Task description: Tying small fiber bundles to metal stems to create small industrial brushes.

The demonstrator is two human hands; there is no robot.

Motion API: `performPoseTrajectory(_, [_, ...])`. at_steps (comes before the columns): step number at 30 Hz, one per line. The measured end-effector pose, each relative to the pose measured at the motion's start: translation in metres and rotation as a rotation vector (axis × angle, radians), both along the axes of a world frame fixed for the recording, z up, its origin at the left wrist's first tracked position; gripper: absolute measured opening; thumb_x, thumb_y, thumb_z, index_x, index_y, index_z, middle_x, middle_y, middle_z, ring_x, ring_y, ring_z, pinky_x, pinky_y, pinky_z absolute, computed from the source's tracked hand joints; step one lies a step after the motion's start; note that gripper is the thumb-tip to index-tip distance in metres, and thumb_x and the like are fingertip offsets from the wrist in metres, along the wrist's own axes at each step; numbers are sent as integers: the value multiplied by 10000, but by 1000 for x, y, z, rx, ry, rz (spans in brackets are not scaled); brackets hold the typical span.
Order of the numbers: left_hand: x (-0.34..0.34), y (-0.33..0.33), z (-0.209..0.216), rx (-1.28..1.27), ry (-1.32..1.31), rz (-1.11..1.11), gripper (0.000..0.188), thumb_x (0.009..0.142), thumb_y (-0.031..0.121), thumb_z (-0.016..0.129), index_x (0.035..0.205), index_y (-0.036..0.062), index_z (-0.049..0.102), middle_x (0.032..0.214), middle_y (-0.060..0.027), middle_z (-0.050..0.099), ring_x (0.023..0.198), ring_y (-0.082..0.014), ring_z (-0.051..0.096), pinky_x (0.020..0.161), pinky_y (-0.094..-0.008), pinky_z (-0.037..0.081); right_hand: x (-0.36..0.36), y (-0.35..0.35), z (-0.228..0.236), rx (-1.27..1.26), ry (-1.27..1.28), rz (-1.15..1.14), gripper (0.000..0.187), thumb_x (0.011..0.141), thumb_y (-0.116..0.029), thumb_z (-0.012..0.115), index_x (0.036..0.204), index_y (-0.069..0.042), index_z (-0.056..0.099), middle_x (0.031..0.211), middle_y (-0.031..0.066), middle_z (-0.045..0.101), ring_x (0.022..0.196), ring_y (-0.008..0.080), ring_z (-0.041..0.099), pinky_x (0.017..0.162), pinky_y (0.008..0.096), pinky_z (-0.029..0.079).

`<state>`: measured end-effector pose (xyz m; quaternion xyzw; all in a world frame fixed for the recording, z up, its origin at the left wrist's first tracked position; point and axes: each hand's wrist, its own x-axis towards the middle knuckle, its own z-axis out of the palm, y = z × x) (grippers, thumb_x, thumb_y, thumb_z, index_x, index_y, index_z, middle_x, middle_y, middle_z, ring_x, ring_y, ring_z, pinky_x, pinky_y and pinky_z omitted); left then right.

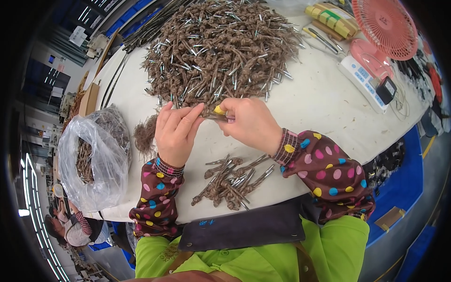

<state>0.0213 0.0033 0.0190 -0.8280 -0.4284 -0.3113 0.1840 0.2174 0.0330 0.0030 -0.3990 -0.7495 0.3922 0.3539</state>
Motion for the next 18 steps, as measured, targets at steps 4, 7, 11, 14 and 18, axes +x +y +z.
performPoseTrajectory(4, [-7,5,-3,-72,-42,-87,287,727,46,716,1007,103,689,809,-31,640,761,-220,604,838,-383,511,4,3,10,-255,44,121,136,870,-111,619,819,14,606,635,16,607,550,61,581,492,214,405])
performPoseTrajectory(7, [-12,6,3,-244,-60,-171,259,743,38,704,998,85,690,811,-58,659,751,-235,623,815,-362,527,7,6,7,-398,94,209,156,886,-124,607,807,10,608,644,-4,594,546,47,557,484,205,381])
performPoseTrajectory(11, [-18,6,0,-328,-141,-212,225,735,99,726,955,75,688,773,-73,650,742,-244,627,785,-344,529,9,10,7,-438,143,282,207,867,-202,622,806,-7,654,577,4,605,530,49,558,511,206,411])
performPoseTrajectory(14, [-16,5,1,-382,-198,-166,157,751,87,716,904,60,689,760,-88,652,738,-242,630,793,-352,536,10,10,8,-463,127,308,203,911,-162,577,790,-1,601,628,-18,566,542,36,500,505,196,365])
performPoseTrajectory(18, [-11,2,5,-246,-74,-170,153,755,-3,684,900,46,684,761,-54,658,735,-226,635,835,-377,530,10,10,11,-437,115,309,225,880,-219,607,803,-11,646,567,-8,584,526,42,530,505,205,393])
